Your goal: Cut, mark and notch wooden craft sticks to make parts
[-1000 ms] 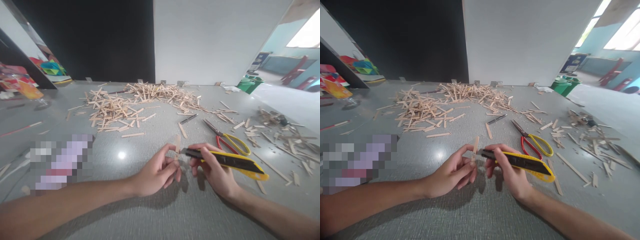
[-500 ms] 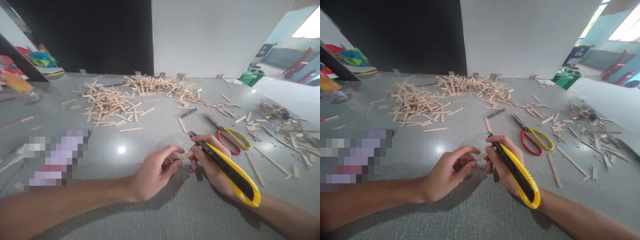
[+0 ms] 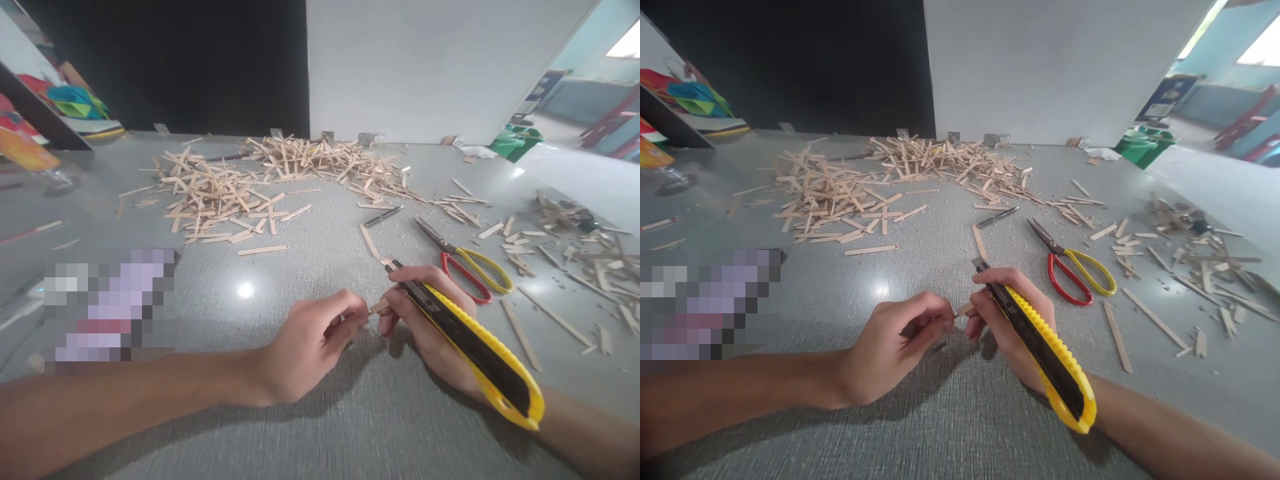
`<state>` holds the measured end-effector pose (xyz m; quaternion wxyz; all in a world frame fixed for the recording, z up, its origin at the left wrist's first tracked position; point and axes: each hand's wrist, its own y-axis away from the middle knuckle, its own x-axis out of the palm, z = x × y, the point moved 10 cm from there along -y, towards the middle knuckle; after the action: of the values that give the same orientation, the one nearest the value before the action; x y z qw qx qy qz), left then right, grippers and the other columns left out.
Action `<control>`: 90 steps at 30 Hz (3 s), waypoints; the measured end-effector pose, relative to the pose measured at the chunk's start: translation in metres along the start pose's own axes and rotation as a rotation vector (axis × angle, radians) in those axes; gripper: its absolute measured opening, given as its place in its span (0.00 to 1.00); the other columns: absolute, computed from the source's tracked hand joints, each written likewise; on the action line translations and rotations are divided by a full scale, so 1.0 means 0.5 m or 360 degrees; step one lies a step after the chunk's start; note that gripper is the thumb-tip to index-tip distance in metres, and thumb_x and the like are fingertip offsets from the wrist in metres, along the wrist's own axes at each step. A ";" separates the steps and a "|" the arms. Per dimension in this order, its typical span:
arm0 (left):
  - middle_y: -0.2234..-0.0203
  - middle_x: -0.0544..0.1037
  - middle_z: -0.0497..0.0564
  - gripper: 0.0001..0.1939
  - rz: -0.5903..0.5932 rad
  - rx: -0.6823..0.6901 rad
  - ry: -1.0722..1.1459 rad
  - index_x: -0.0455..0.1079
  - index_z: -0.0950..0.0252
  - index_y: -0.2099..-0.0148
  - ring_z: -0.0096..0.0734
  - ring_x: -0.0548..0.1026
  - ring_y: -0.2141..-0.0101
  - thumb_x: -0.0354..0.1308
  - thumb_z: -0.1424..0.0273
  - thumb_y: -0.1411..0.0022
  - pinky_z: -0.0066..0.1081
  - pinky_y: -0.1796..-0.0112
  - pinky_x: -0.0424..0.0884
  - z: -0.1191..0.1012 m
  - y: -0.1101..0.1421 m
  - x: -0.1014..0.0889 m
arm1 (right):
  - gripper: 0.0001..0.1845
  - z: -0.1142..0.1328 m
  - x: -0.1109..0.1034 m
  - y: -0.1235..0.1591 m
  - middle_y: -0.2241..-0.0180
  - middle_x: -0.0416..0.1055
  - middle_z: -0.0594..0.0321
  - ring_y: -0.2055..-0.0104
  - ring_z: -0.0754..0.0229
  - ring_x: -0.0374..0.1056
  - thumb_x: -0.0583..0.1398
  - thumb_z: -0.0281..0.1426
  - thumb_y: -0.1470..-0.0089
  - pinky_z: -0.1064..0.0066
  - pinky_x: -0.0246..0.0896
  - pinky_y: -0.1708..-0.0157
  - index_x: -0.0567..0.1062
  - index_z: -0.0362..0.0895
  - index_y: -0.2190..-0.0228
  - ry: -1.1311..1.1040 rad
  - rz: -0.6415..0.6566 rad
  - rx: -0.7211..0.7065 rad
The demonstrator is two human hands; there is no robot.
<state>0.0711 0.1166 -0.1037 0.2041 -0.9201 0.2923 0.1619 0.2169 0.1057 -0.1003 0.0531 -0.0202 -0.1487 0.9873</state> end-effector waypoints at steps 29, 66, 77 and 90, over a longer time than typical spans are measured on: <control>0.74 0.74 0.44 0.07 -0.0004 -0.0168 0.0223 0.61 0.61 0.57 0.20 0.67 0.81 0.46 0.68 0.22 0.21 0.80 0.62 0.014 0.001 -0.003 | 0.05 0.015 -0.006 0.000 0.80 0.78 0.70 0.82 0.62 0.74 0.64 0.27 0.37 0.75 0.71 0.83 0.73 0.49 0.61 0.0024 -0.0134 -0.0116; 0.75 0.78 0.46 0.14 -0.0089 0.0201 0.0086 0.79 0.65 0.46 0.21 0.71 0.80 0.55 0.78 0.28 0.22 0.78 0.66 -0.038 -0.005 -0.022 | 0.13 0.020 0.002 0.018 0.71 0.77 0.65 0.78 0.58 0.72 0.61 0.31 0.32 0.65 0.69 0.83 0.70 0.60 0.49 0.0009 0.0043 -0.0313; 0.78 0.76 0.46 0.11 -0.0137 0.0174 -0.0104 0.80 0.72 0.49 0.22 0.70 0.79 0.61 0.75 0.31 0.23 0.77 0.66 -0.035 -0.012 -0.024 | 0.08 0.016 -0.014 0.018 0.74 0.73 0.69 0.84 0.61 0.67 0.60 0.30 0.33 0.69 0.61 0.88 0.67 0.57 0.58 0.0087 -0.0096 -0.0242; 0.79 0.73 0.42 0.11 0.0117 -0.0250 0.0145 0.78 0.65 0.50 0.19 0.65 0.81 0.61 0.66 0.31 0.20 0.80 0.62 0.020 -0.009 0.008 | 0.09 0.014 -0.013 0.011 0.77 0.73 0.70 0.84 0.63 0.68 0.62 0.28 0.35 0.71 0.64 0.88 0.70 0.56 0.59 0.0028 -0.0116 -0.0201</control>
<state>0.0751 0.1227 -0.1129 0.1119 -0.9284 0.3213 0.1495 0.2227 0.0979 -0.0952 0.0891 -0.0269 -0.2108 0.9731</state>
